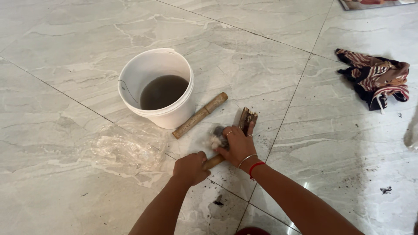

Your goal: The person cleans a black mat with a cloth, then organizes shoes on a shelf and places a wooden stick into a plastic bag.

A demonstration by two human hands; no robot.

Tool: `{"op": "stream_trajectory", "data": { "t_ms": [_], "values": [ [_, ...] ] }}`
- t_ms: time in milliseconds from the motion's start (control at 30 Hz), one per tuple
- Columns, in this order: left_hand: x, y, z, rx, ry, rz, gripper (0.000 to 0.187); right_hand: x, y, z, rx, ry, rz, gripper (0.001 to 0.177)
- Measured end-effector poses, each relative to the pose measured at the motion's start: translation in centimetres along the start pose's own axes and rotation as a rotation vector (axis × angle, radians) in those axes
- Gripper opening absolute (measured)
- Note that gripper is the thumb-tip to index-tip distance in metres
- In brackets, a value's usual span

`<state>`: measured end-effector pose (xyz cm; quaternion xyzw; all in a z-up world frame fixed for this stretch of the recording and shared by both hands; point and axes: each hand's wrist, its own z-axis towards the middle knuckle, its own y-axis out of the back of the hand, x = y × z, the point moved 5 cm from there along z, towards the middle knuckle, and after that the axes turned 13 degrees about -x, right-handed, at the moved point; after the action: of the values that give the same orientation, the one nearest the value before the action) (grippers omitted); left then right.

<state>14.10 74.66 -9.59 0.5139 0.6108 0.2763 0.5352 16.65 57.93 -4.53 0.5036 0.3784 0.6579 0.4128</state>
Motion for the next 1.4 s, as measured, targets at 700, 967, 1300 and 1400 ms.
{"op": "stream_trajectory", "data": {
  "t_ms": [700,967,1300,1400],
  "values": [
    [-2.4,5.7,9.1,-0.454,0.03,-0.071,0.033,-13.2,4.6,0.1,-0.482,-0.745,0.437,0.063],
    [-2.8,3.2,10.2,-0.407,0.011,0.168,0.043,-13.5,3.5,-1.0,-0.569,-0.571,0.336,0.064],
    [-2.9,3.3,8.9,-0.38,0.094,-0.048,0.04,-11.9,3.5,-1.5,-0.399,-0.602,0.287,0.083],
    [-4.2,2.1,8.6,-0.321,0.063,-0.052,0.041,-9.8,4.4,-1.3,-0.467,-0.381,0.011,0.084]
  ]
}}
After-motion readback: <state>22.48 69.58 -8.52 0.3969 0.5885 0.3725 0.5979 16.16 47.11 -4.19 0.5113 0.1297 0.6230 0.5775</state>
